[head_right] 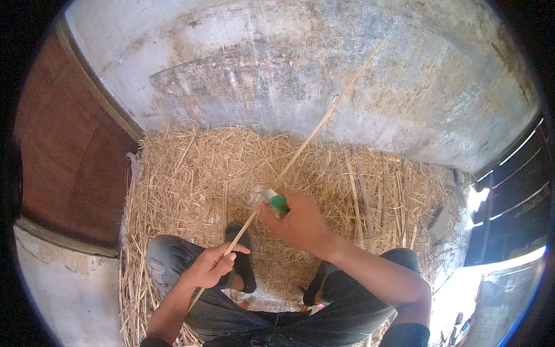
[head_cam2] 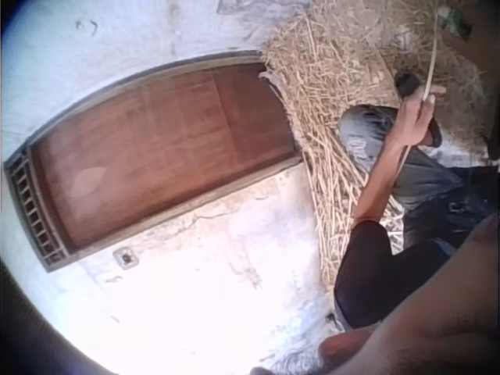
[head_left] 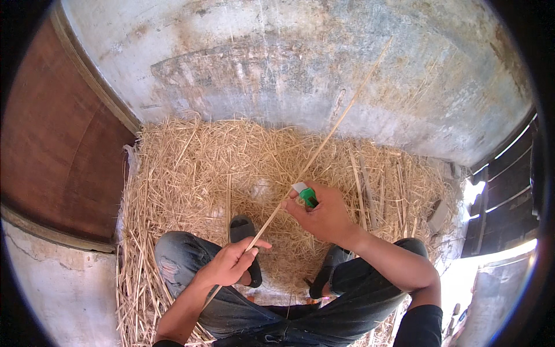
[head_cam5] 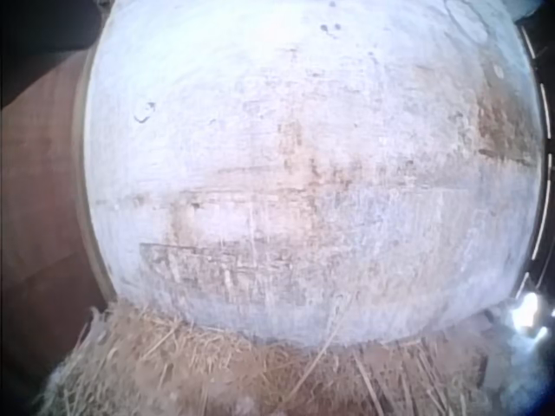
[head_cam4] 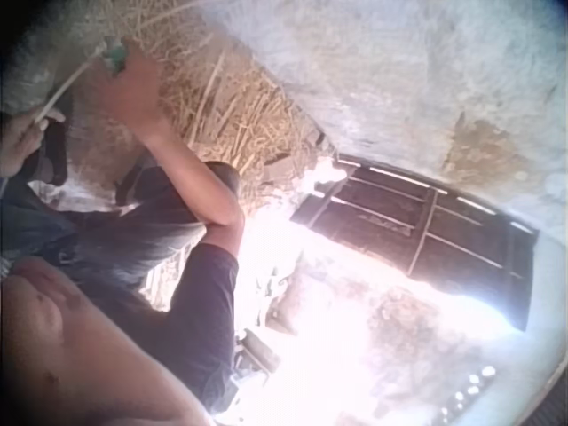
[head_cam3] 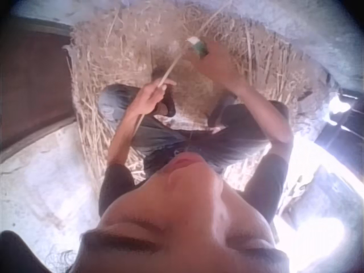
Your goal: The person shapes a wooden stick by hand, first using a utility knife to scrape and whittle the surface and then using a machete to shave down one end while sitting on a straw-covered floor.
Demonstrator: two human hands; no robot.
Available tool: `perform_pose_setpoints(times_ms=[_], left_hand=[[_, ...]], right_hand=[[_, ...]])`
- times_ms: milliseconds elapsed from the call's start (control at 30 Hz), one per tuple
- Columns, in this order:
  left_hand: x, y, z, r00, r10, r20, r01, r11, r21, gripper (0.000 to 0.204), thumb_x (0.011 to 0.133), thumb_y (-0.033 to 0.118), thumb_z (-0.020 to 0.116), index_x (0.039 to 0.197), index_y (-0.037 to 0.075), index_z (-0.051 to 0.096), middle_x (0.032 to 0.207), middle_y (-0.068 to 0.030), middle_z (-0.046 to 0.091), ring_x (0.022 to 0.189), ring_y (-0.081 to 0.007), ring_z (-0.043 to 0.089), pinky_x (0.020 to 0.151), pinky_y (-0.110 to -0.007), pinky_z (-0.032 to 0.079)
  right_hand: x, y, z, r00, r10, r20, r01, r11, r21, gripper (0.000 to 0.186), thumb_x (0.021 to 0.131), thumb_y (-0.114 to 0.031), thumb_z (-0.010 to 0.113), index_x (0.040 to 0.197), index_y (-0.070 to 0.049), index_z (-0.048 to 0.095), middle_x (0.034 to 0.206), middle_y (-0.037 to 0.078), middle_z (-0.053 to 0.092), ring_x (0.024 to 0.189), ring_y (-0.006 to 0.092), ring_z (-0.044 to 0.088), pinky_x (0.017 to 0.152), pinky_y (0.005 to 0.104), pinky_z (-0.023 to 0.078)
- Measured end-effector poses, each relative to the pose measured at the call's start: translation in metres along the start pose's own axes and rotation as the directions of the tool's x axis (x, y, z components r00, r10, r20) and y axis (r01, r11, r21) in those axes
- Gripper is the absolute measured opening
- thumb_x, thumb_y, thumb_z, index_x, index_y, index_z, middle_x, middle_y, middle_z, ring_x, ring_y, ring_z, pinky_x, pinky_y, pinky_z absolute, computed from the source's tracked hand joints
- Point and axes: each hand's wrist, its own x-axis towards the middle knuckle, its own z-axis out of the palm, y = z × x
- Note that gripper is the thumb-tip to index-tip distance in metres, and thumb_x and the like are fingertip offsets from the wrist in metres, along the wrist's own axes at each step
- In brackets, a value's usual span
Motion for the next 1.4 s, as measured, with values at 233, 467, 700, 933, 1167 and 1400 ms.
perform_pose_setpoints(times_ms=[233,467,700,933,1167,1400], left_hand=[[0.002,0.0,0.0,1.0,0.006,-0.001,-0.006,0.999,0.053,0.03,0.104,0.012,0.048,0.131,0.008,0.059,0.057,0.0022,0.035,0.05,-0.007,0.037,0.049,-0.028,0.032],[0.001,-0.002,0.002,1.0,-0.012,0.005,0.012,1.0,0.023,0.034,0.104,0.014,0.049,0.136,0.009,0.057,0.056,0.0012,0.038,0.05,-0.0081,0.038,0.049,-0.029,0.034],[0.0,0.014,0.001,0.998,-0.058,0.027,0.057,0.998,0.026,0.037,0.105,0.015,0.046,0.14,0.01,0.055,0.055,0.0019,0.042,0.046,-0.0068,0.052,0.047,-0.027,0.041],[0.006,0.013,0.002,0.999,-0.042,0.004,0.042,0.999,0.01,0.037,0.106,0.016,0.044,0.141,0.009,0.055,0.055,0.0046,0.04,0.045,-0.0058,0.053,0.045,-0.026,0.039],[0.002,-0.002,-0.007,0.995,-0.012,0.101,0.043,0.948,-0.315,0.046,0.104,0.013,0.052,0.149,0.008,0.044,0.059,0.0072,0.04,0.048,-0.0023,0.043,0.046,-0.023,0.034],[-0.012,0.0,-0.01,0.989,-0.058,0.133,0.09,0.964,-0.251,0.053,0.102,0.014,0.058,0.151,0.007,0.038,0.069,0.0037,0.054,0.059,-0.0042,0.05,0.052,-0.022,0.039]], right_hand=[[0.001,-0.004,0.001,0.999,-0.006,-0.041,0.006,1.0,0.001,0.02,0.09,-0.021,0.073,0.088,-0.002,0.066,0.057,0.003,0.051,0.053,0.0088,0.044,0.049,0.0296,0.036],[0.0,-0.023,-0.015,0.978,0.144,0.154,-0.135,0.989,-0.067,0.023,0.091,-0.019,0.066,0.085,0.002,0.059,0.066,0.023,0.059,0.062,0.0415,0.062,0.057,0.0476,0.046],[-0.01,-0.031,-0.015,0.992,0.073,0.098,-0.065,0.994,-0.084,0.023,0.092,-0.019,0.066,0.09,0.003,0.057,0.064,0.019,0.056,0.059,0.0361,0.055,0.055,0.0449,0.042],[-0.007,-0.02,-0.014,0.966,0.133,0.22,-0.138,0.99,0.005,0.022,0.096,-0.021,0.065,0.091,0.001,0.062,0.06,0.005,0.05,0.056,0.0126,0.046,0.053,0.0331,0.037],[0.016,-0.021,-0.029,0.932,0.297,0.21,-0.307,0.952,0.015,0.022,0.095,-0.022,0.069,0.086,-0.001,0.067,0.059,-0.003,0.047,0.057,0.0062,0.042,0.052,0.0307,0.035],[0.014,-0.019,-0.031,0.955,0.247,0.162,-0.259,0.964,0.055,0.021,0.093,-0.021,0.072,0.087,-0.002,0.068,0.059,-0.004,0.046,0.058,0.0057,0.041,0.053,0.0294,0.035]])
